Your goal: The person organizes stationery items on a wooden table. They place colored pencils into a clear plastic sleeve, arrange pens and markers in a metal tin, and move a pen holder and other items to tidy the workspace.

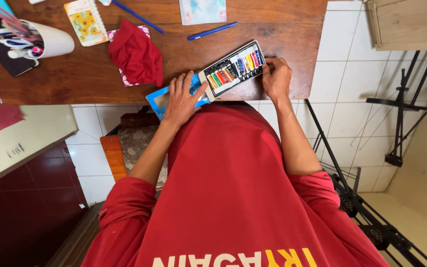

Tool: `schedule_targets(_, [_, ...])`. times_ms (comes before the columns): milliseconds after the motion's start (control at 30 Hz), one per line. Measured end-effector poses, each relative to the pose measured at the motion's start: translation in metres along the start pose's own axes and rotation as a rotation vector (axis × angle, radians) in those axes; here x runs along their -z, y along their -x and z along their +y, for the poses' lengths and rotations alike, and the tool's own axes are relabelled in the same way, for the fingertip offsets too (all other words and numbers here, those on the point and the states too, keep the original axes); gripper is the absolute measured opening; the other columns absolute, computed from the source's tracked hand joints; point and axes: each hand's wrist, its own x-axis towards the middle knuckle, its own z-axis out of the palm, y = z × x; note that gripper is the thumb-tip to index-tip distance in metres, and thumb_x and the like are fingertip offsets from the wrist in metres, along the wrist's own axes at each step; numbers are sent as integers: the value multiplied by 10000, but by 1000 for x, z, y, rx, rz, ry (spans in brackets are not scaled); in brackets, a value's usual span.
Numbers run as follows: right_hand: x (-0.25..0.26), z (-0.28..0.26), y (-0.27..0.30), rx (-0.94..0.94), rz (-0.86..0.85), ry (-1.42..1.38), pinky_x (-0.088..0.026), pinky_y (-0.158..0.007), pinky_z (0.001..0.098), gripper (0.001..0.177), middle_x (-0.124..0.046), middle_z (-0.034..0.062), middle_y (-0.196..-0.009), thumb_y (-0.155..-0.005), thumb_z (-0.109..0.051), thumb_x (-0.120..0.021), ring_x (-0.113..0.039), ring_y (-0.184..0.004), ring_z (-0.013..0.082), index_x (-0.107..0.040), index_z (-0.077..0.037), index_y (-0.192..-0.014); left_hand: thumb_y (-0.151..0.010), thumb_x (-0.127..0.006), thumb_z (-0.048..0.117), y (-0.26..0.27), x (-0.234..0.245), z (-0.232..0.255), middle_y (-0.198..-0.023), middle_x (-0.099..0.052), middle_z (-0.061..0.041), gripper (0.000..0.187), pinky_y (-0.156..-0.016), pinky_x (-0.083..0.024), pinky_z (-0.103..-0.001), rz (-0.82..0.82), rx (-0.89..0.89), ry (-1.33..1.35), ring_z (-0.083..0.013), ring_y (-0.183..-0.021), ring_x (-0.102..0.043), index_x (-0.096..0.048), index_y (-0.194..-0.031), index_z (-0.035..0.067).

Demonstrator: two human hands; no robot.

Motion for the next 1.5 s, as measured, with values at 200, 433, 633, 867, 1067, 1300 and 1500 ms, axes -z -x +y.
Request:
schedule_targets(200, [4, 6, 2, -34, -11, -13, -557, -711, 397, 137, -699, 169, -886, -906, -32, -696, -716, -760, 286, -759, 27, -1011, -685, -920, 259, -10, -10, 0, -1533, -358, -277, 927, -1127, -320, -631, -40, -74, 15, -485, -1365, -392, -506, -1514, 234])
schedule_targets(433, [6, 8, 9, -119, -12, 55, -559, -729, 397, 137, -726, 183, -876, -917, -68, -714, -723, -767, 293, -756, 23, -1010, -664, -934, 278, -15, -4, 7, -1527, -361, -271, 950, -1116, -325, -620, -40, -48, 50, -481, -1361, -393, -499, -1507, 222])
schedule_targets(633, [-4, -3, 26, -69, -72, -38, -563, -709, 375, 133, -724, 181, -943, -915, -46, -716, -718, -764, 272, -741, 39, -1015, -664, -946, 298, -31, -3, 15, -1534, -346, -263, 1030, -1126, -316, -615, -10, -66, 90, -480, -1367, -385, -445, -1561, 218])
schedule_targets(867, [-18, -28, 26, 5, -229, -91, -575, -717, 354, 157, -722, 174, -969, -886, -40, -735, -714, -779, 251, -741, 26, -1029, -664, -945, 303, -49, -12, 29, -1538, -338, -269, 1034, -1128, -319, -612, -5, -5, 107, -478, -1368, -382, -438, -1559, 196])
schedule_targets(1067, [-17, -51, 26, 42, -267, -81, -569, -716, 365, 191, -702, 175, -981, -928, -103, -744, -700, -762, 254, -731, 13, -1079, -662, -943, 310, -51, -13, 26, -1535, -340, -270, 1009, -1129, -322, -618, 7, 7, 110, -478, -1373, -378, -454, -1534, 176])
schedule_targets(1300, [-21, -71, 14, 2, -276, -18, -554, -679, 392, 316, -703, 131, -908, -878, -178, -803, -684, -730, 257, -689, -35, -1136, -689, -930, 301, -53, -13, 27, -1527, -352, -252, 922, -1128, -326, -645, -9, -6, 103, -466, -1383, -378, -487, -1487, 169])
schedule_targets(1500, [-24, -75, 8, -1, -289, -20, -544, -668, 406, 302, -715, 116, -870, -845, -131, -800, -685, -724, 254, -669, -40, -1101, -704, -922, 304, -52, -13, 26, -1523, -347, -251, 898, -1124, -317, -659, -19, -16, 100, -469, -1374, -377, -491, -1482, 181])
